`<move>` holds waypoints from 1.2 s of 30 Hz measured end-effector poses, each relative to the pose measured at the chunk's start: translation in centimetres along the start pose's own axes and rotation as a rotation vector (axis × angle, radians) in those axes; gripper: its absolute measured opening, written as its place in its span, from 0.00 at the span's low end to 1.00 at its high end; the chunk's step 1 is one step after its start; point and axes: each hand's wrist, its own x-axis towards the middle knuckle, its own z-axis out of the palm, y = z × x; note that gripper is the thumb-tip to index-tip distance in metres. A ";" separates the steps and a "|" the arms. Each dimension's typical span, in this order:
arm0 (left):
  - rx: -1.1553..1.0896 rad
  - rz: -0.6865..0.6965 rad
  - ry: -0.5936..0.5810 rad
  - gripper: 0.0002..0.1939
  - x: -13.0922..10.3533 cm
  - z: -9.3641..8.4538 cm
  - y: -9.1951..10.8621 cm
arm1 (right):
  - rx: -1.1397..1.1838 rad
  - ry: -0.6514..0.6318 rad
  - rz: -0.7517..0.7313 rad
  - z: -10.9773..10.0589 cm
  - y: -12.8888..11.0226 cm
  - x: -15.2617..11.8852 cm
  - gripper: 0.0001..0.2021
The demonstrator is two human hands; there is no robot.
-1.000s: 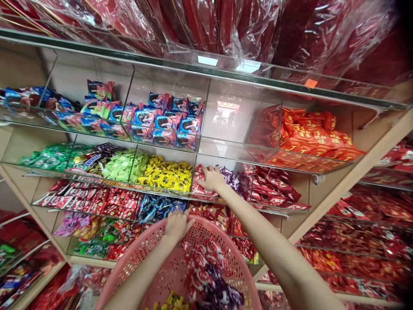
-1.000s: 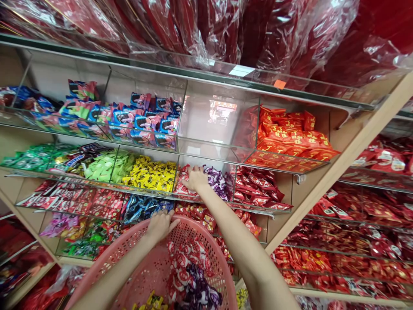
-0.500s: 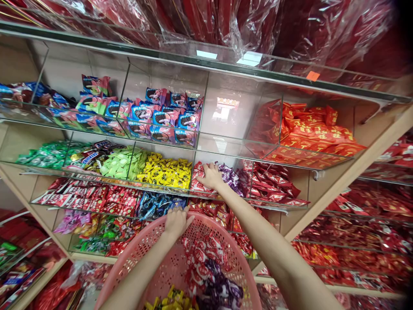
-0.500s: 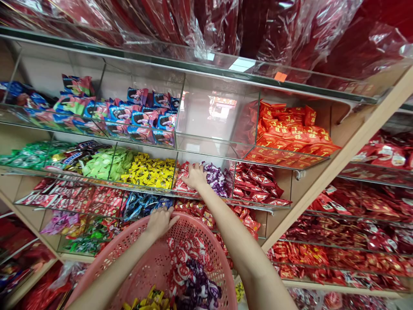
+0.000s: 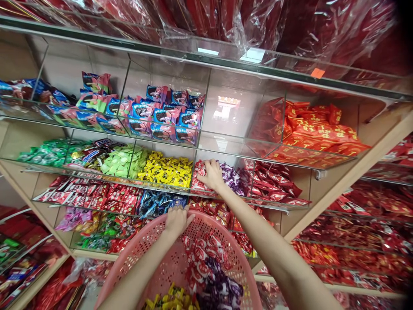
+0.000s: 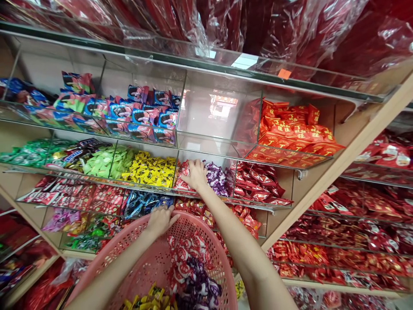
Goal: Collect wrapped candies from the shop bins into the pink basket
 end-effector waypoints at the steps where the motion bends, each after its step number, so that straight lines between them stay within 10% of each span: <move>1: 0.001 0.001 0.004 0.26 0.0 0.1 0.0 | 0.007 -0.010 0.009 0.1 0.0 0.0 0.25; 27: -0.003 -0.012 -0.013 0.27 -0.1 -0.1 0.1 | 0.397 0.252 0.176 0.5 0.9 0.5 0.23; 36: -0.005 -0.022 -0.021 0.28 -0.2 -0.3 0.2 | 0.287 0.024 0.064 1.1 0.8 0.3 0.26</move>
